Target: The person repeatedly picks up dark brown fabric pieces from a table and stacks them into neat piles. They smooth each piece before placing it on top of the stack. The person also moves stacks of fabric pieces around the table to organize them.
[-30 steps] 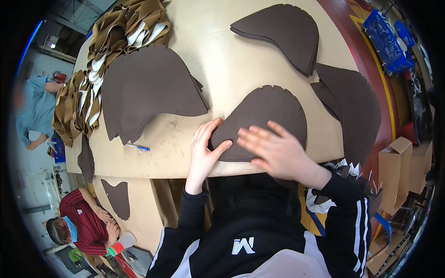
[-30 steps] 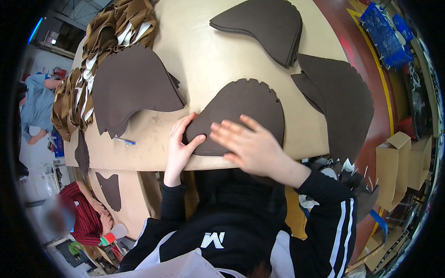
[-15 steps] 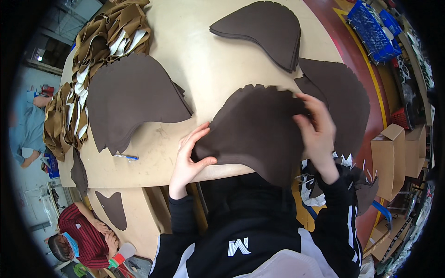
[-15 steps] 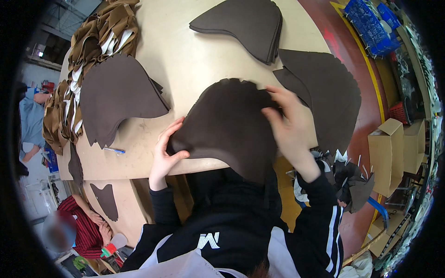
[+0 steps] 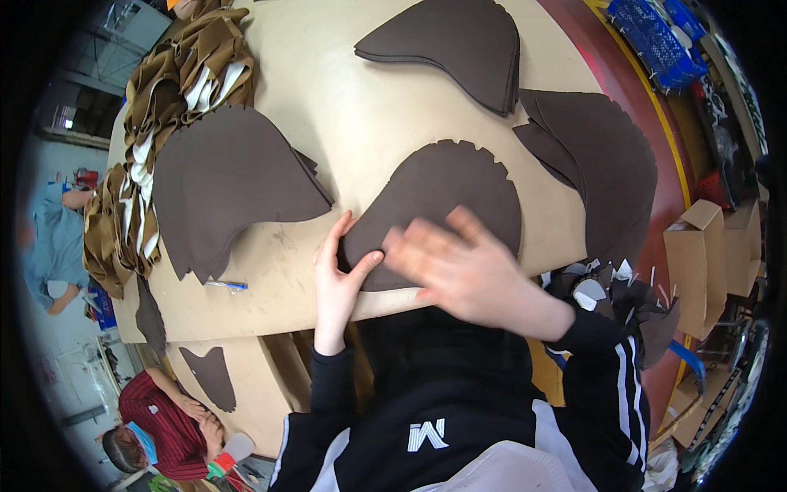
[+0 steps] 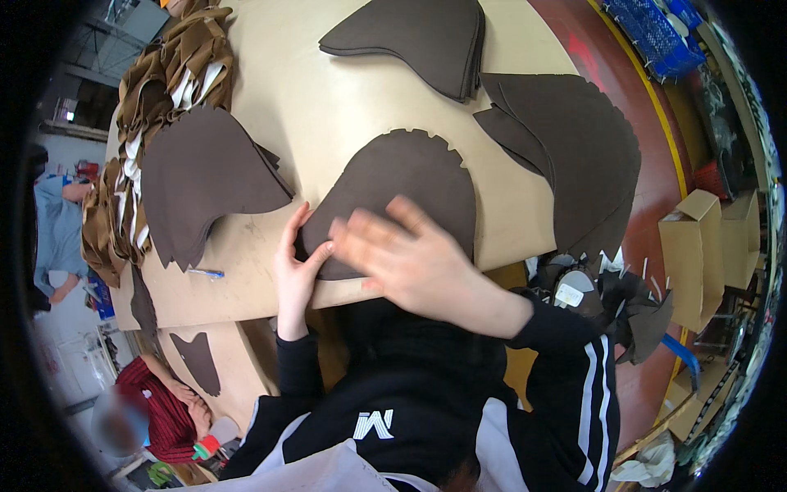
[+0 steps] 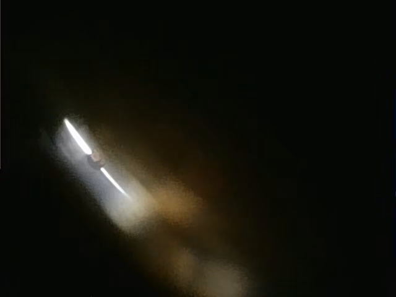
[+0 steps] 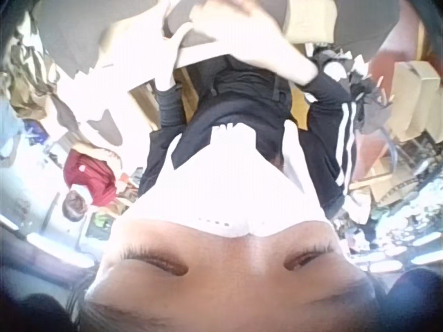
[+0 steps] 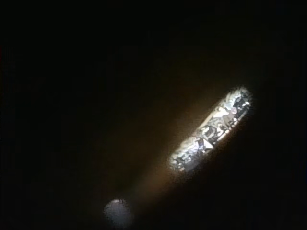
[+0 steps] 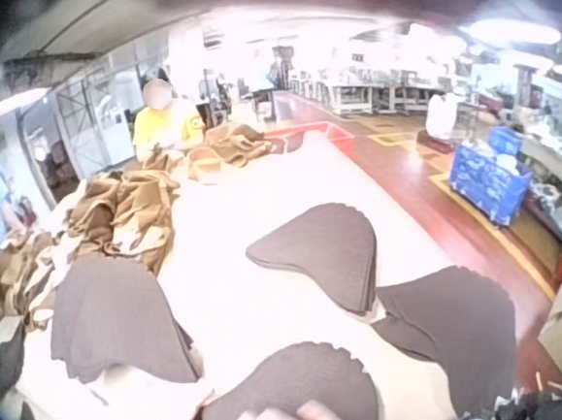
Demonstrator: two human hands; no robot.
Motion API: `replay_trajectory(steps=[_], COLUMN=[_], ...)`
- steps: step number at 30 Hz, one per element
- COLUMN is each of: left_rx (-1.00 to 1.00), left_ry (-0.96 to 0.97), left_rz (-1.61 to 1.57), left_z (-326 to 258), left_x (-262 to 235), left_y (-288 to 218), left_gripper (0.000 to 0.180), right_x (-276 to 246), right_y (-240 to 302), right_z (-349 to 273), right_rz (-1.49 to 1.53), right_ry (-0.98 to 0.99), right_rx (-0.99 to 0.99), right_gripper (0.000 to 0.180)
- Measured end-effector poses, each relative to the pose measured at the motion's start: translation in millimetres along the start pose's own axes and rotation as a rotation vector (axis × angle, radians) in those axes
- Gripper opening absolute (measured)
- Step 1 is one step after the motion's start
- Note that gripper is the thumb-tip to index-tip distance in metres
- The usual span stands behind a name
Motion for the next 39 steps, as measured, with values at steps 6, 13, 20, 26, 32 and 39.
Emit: replay_trajectory(steps=[6,13,20,26,32,39], left_rx=[0.105,0.130,0.111,0.094,0.075,0.089], left_ry=[-0.010,-0.016,0.006,0.020,0.019,0.006], left_rz=[0.230,0.181,0.209,0.235,0.253,0.213], left_z=[-2,-3,-2,-3,-2,-2], left_x=[-1,-3,-3,-2,0,-4], left_y=[-25,-18,-15,-12,-12,-15], left_gripper=[0.051,0.050,0.053,0.053,0.052,0.050], right_x=[17,-2,-33,-61,12,49], right_y=[-51,-151,-149,-112,-52,30], right_z=[17,13,-31,-22,11,3], right_rz=[-0.098,-0.046,0.453,-0.102,-0.031,0.357], right_ry=[0.123,0.119,-0.287,-0.339,0.098,0.342], right_rx=[0.102,0.460,0.517,0.454,0.185,-0.258], right_gripper=[0.052,0.058,0.037,0.062,0.092,0.091])
Point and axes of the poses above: each hand's wrist, its own z-axis towards the middle knuckle, its own x-axis out of the palm, y = z × x, the point moved 10 cm from there along z, towards the middle knuckle, and after that the axes turned 14 degrees about y, right-handed, at the moved point
